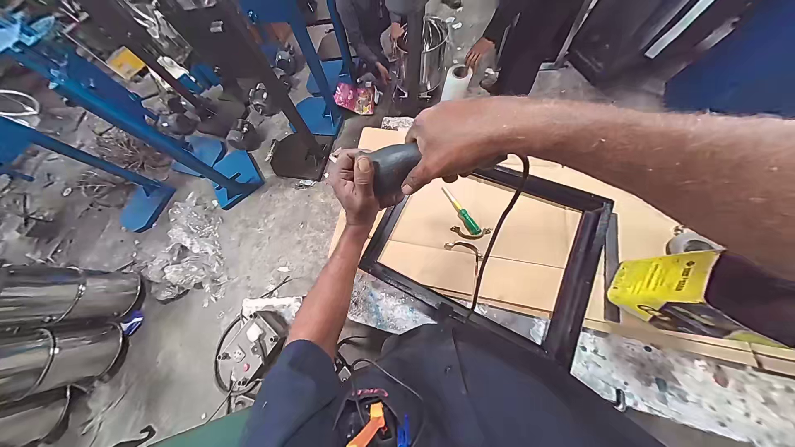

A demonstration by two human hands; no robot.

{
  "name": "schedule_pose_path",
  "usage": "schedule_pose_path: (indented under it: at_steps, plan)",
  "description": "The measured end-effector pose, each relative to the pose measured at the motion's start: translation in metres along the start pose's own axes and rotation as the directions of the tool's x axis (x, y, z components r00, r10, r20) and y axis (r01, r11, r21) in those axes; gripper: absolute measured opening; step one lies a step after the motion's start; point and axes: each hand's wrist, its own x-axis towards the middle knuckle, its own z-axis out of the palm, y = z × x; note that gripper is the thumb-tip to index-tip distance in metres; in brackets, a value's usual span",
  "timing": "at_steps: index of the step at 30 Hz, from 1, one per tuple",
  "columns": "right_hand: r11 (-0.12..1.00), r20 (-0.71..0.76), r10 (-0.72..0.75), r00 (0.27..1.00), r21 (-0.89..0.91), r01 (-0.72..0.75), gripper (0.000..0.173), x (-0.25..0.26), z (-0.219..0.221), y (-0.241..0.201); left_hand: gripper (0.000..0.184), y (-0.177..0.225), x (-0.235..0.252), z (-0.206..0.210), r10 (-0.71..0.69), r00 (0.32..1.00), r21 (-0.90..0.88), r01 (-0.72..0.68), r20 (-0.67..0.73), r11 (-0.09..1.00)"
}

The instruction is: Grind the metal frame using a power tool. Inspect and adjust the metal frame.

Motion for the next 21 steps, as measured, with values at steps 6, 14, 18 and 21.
schedule_pose_path:
  at_steps: [6, 14, 18, 21]
  plan:
    - [0.996, -0.001, 0.089, 0.996, -0.032, -0.089, 0.045, 0.015, 0.001, 0.02, 0.049, -0.043, 0.005, 0.012, -0.034, 0.999, 0.015, 0.034, 0.028, 0.999]
    - [0.998, -0.001, 0.064, 0.998, 0.003, -0.064, 0.05, 0.033, 0.012, 0.051, 0.045, -0.055, 0.003, 0.015, -0.124, 0.99, 0.043, 0.121, 0.074, 0.992]
    - [1.0, 0.015, -0.002, 1.0, -0.022, 0.002, 0.051, 0.03, 0.014, 0.045, 0.043, -0.036, -0.003, 0.006, -0.165, 0.985, 0.048, 0.163, 0.055, 0.985]
    - [0.996, 0.01, -0.071, 0.997, -0.054, 0.071, 0.055, 0.029, 0.017, 0.039, 0.039, -0.023, -0.006, -0.002, -0.17, 0.985, 0.066, 0.168, 0.039, 0.984]
